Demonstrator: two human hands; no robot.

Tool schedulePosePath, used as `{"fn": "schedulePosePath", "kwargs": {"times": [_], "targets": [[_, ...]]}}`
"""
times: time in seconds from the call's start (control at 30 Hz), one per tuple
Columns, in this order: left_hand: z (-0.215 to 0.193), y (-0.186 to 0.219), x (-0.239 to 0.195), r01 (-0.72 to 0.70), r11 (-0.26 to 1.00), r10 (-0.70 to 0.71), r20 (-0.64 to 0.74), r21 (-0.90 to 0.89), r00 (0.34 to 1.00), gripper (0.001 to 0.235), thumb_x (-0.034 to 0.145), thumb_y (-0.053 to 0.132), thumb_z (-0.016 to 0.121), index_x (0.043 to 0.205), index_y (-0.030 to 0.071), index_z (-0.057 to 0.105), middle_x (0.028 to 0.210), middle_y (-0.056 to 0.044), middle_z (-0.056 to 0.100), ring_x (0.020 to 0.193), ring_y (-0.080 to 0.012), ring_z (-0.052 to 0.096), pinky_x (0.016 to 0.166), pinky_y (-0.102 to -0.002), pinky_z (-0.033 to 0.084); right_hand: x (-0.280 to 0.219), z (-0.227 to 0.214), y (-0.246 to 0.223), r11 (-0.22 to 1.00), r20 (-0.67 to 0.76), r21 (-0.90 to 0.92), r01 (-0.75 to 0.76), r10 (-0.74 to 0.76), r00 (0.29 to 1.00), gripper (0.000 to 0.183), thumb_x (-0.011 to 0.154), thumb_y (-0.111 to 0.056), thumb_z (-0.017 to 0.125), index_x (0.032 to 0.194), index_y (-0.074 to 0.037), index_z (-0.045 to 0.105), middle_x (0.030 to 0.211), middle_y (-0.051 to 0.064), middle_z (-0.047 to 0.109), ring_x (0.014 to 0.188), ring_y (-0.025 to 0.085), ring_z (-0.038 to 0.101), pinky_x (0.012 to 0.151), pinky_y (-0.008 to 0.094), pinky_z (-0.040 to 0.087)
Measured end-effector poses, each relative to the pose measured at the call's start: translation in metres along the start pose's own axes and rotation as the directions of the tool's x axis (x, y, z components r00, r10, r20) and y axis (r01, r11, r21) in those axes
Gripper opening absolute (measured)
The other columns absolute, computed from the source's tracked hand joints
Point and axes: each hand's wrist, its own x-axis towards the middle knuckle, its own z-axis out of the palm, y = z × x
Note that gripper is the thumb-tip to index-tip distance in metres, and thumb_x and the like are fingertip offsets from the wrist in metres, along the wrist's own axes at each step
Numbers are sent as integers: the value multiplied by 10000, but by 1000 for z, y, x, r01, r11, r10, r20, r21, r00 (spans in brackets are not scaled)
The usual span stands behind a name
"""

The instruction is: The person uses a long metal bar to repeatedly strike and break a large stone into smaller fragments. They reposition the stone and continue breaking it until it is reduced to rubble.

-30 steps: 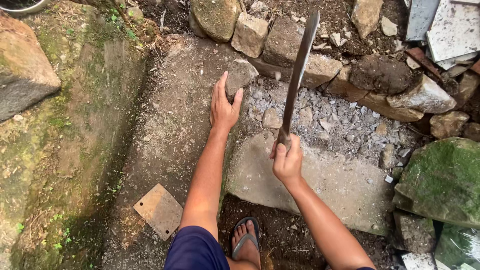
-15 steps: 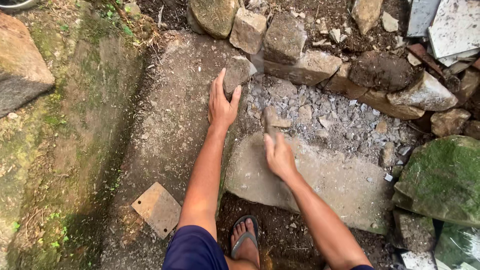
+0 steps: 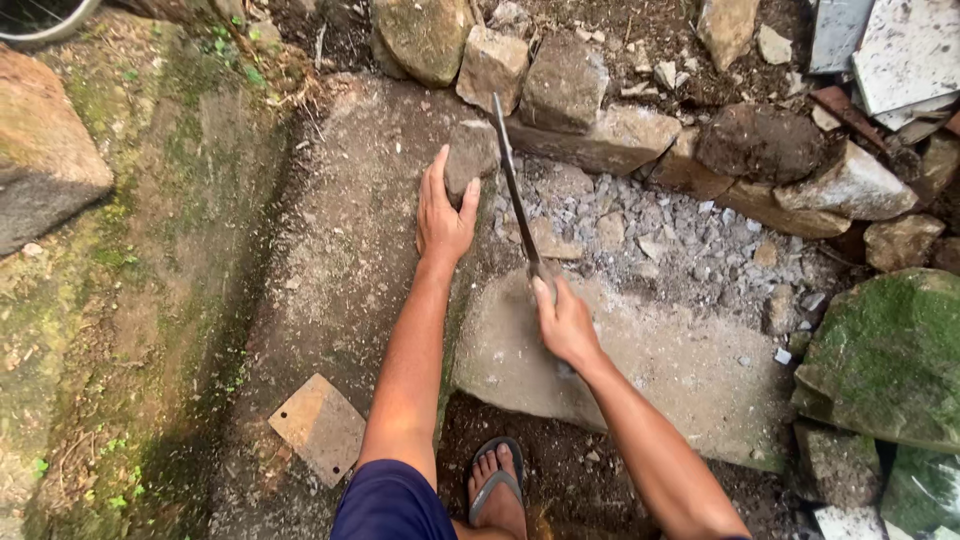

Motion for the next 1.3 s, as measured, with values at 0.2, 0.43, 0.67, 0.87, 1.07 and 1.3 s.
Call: {"fn": "schedulePosePath", "kwargs": {"times": [0.2, 0.43, 0.67, 0.87, 1.07, 1.3], "targets": [[4, -6, 1, 51, 998, -52, 26, 29, 998, 687, 1046, 551, 529, 1604, 218, 305, 1521, -171, 494, 1401, -372, 524, 1144, -523, 444, -8, 5, 12, 860, -241, 399, 318, -236, 941, 345, 1093, -313, 403, 1214, -6, 501, 718, 83, 620, 560, 159, 632, 476, 335, 521], [1, 0, 0, 60, 998, -61, 31, 34, 998, 684, 1040, 524, 540, 1601, 211, 308, 1555, -185, 455, 1404, -385, 508, 1123, -542, 421, -7, 5, 15, 987, -152, -91, 132, -145, 978, 288, 1122, -314, 535, 1153, -30, 567, 732, 112, 635, 666, 221, 638, 584, 364, 490], [3, -6, -3, 56, 998, -56, 14, 7, 998, 682, 1036, 496, 574, 1602, 213, 318, 1530, -177, 488, 1409, -381, 507, 1151, -523, 435, -9, 6, 16, 841, -318, 330, 429, -328, 889, 353, 1115, -356, 432, 1151, -9, 486, 732, 68, 606, 594, 227, 636, 522, 382, 530], [4, -1, 7, -35, 999, 35, -38, -15, 999, 665, 1060, 471, 582, 1605, 199, 315, 1555, -185, 478, 1429, -395, 491, 1173, -518, 409, -2, -4, 1, 992, -119, 0, 124, -124, 985, 271, 1085, -312, 514, 1096, -51, 586, 623, 37, 599, 544, 157, 615, 517, 348, 464], [2, -2, -2, 15, 1000, -16, -3, -23, 1000, 675, 1050, 501, 574, 1600, 191, 334, 1524, -172, 498, 1411, -378, 510, 1172, -501, 435, -13, 3, -1, 875, -343, 239, 421, -329, 880, 364, 1109, -364, 445, 1155, -8, 498, 696, 94, 626, 569, 243, 653, 542, 383, 526], [3, 0, 3, -12, 999, 12, -19, -41, 1000, 665, 1063, 512, 558, 1602, 186, 344, 1547, -178, 493, 1421, -397, 501, 1173, -516, 437, -8, -6, 6, 981, -223, 16, 192, -183, 958, 269, 1068, -293, 543, 1107, -29, 575, 700, 163, 619, 608, 281, 643, 562, 420, 499]]}}
